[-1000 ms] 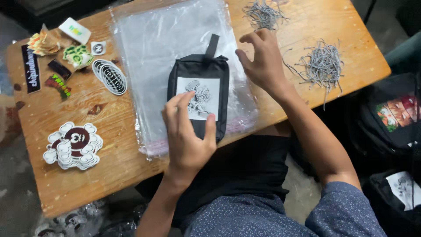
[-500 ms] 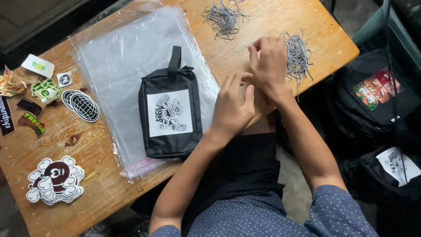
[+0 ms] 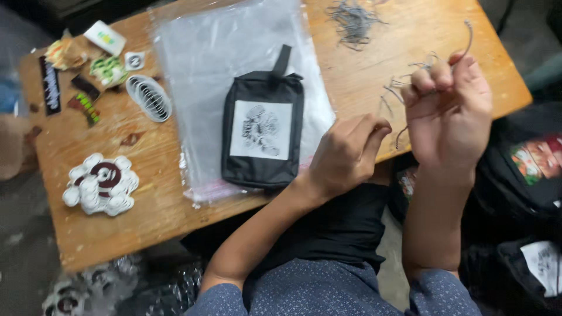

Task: The person unpacks a black pouch from a plastic bag, attaches a metal chain to a cartoon sticker, and places the sticker on the pouch. They then place the pouch back into the plastic bag and seal it. The process is repeated with a second pouch.

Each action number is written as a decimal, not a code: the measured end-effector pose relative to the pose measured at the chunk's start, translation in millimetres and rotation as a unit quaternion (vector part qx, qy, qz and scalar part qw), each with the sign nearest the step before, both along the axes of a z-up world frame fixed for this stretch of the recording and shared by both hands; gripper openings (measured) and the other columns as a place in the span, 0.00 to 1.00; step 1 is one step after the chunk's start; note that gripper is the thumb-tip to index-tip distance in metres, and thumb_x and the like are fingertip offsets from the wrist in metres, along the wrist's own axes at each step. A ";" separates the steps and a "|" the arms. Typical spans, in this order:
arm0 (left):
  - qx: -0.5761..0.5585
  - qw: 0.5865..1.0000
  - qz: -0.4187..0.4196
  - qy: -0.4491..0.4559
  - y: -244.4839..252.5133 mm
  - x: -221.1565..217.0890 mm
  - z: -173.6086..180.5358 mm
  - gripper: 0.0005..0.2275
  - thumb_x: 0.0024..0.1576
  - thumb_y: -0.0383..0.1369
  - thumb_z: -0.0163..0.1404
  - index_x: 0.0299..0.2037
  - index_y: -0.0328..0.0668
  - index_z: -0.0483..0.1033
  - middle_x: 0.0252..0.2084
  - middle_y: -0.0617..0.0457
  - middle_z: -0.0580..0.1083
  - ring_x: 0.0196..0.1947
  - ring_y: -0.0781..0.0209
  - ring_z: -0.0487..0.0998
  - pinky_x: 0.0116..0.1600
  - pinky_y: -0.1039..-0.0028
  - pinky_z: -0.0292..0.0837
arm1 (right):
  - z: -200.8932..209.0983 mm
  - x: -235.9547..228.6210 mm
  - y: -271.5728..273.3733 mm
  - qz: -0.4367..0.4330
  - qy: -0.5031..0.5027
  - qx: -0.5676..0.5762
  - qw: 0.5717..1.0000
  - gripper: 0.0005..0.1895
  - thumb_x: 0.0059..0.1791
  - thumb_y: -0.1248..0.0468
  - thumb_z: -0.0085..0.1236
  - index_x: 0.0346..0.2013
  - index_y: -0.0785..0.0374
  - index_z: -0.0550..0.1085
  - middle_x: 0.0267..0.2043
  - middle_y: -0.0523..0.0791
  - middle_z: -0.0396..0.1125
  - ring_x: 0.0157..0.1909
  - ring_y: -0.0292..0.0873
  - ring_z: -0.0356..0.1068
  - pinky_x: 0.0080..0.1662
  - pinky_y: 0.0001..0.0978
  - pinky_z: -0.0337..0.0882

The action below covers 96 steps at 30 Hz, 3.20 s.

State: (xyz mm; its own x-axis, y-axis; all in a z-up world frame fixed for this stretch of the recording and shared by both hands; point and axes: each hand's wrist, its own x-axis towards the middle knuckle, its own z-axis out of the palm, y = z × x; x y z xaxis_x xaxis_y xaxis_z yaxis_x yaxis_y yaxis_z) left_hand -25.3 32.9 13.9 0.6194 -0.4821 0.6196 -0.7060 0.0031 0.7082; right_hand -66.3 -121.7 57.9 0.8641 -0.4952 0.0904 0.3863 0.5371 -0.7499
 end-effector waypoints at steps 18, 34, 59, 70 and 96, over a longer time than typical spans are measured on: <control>0.094 0.838 0.538 -0.023 342.5 -11.8 10.4 0.03 0.58 0.27 0.52 0.40 0.43 0.72 0.30 0.49 0.71 0.34 0.43 0.78 0.40 0.59 0.73 | -64.0 166.1 356.9 0.342 0.029 -0.563 0.752 0.12 0.47 0.58 0.71 0.35 0.61 0.78 0.18 0.39 0.56 0.21 0.38 0.60 0.26 0.29 0.58; 0.006 0.839 0.537 0.085 372.0 32.3 -19.3 0.07 0.61 0.32 0.49 0.46 0.40 0.68 0.33 0.47 0.71 0.31 0.50 0.77 0.34 0.63 0.76 | -76.7 187.3 378.4 0.319 0.070 -0.468 0.821 0.12 0.50 0.56 0.69 0.33 0.61 0.78 0.22 0.40 0.67 0.25 0.29 0.62 0.29 0.20 0.61; -0.042 0.983 0.135 0.116 162.4 144.2 -22.3 0.10 0.65 0.28 0.41 0.39 0.29 0.76 0.33 0.45 0.75 0.26 0.54 0.83 0.28 0.72 0.80 | -59.2 178.4 132.3 0.031 -0.067 -0.587 0.806 0.02 0.53 0.74 0.60 0.39 0.68 0.75 0.19 0.45 0.63 0.18 0.40 0.61 0.23 0.29 0.61; -0.003 0.984 0.169 -0.064 166.4 128.2 -28.3 0.11 0.63 0.25 0.47 0.53 0.29 0.77 0.43 0.46 0.75 0.35 0.49 0.83 0.31 0.69 0.80 | -69.1 154.7 140.6 -0.042 -0.109 -0.608 0.786 0.06 0.46 0.79 0.62 0.31 0.67 0.77 0.17 0.41 0.62 0.14 0.37 0.61 0.18 0.25 0.59; 0.091 0.926 0.236 -0.279 176.9 142.6 -38.6 0.15 0.60 0.24 0.49 0.57 0.41 0.79 0.44 0.48 0.74 0.30 0.57 0.80 0.31 0.70 0.81 | -30.7 141.9 139.4 0.140 -0.031 -0.596 0.790 0.14 0.50 0.77 0.57 0.51 0.72 0.75 0.30 0.55 0.76 0.25 0.48 0.77 0.28 0.37 0.76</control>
